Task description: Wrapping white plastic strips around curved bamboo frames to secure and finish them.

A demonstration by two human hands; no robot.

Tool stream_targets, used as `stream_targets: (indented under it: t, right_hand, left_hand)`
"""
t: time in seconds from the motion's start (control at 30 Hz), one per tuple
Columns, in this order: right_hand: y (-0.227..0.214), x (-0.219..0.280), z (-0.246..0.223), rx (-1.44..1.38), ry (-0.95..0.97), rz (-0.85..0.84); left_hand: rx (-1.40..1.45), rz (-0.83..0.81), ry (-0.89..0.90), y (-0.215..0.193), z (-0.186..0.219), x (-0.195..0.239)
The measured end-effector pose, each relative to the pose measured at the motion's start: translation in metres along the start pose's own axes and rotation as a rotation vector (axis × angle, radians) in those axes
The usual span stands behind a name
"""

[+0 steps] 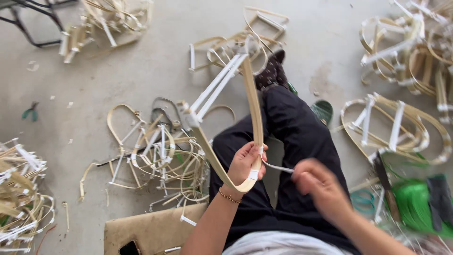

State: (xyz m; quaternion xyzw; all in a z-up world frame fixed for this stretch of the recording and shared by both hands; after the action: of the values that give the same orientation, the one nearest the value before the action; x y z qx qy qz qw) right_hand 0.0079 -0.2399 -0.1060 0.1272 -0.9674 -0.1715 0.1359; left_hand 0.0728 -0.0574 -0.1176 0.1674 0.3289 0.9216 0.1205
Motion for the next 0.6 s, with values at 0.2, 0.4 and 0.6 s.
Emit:
stream_targets:
  t: [0.2, 0.4, 0.6]
  right_hand:
    - [-0.044, -0.124, -0.092, 0.286, -0.177, -0.066]
    - [0.072, -0.177, -0.164, -0.526, -0.33, -0.196]
    - [0.3, -0.109, -0.163, -0.223, 0.051, -0.369]
  left_hand:
    - [-0.023, -0.319, -0.287, 0.044, -0.04, -0.021]
    - [0.356, -0.642, -0.545, 0.077, -0.181, -0.075]
    - [0.299, -0.595, -0.536, 0.16, -0.339, -0.091]
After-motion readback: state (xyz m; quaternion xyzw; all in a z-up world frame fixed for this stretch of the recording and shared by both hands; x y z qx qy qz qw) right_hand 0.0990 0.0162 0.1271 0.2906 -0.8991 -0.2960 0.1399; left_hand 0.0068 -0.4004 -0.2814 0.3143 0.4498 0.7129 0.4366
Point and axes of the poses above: each hand's wrist, its own x-axis away from the middle knuckle, its own y-axis out of the palm, z = x × y, the point moved 7 cm from there along -x, towards the middle knuckle, and after that the axes turned 3 degrees about y, right-handed, at the moved point
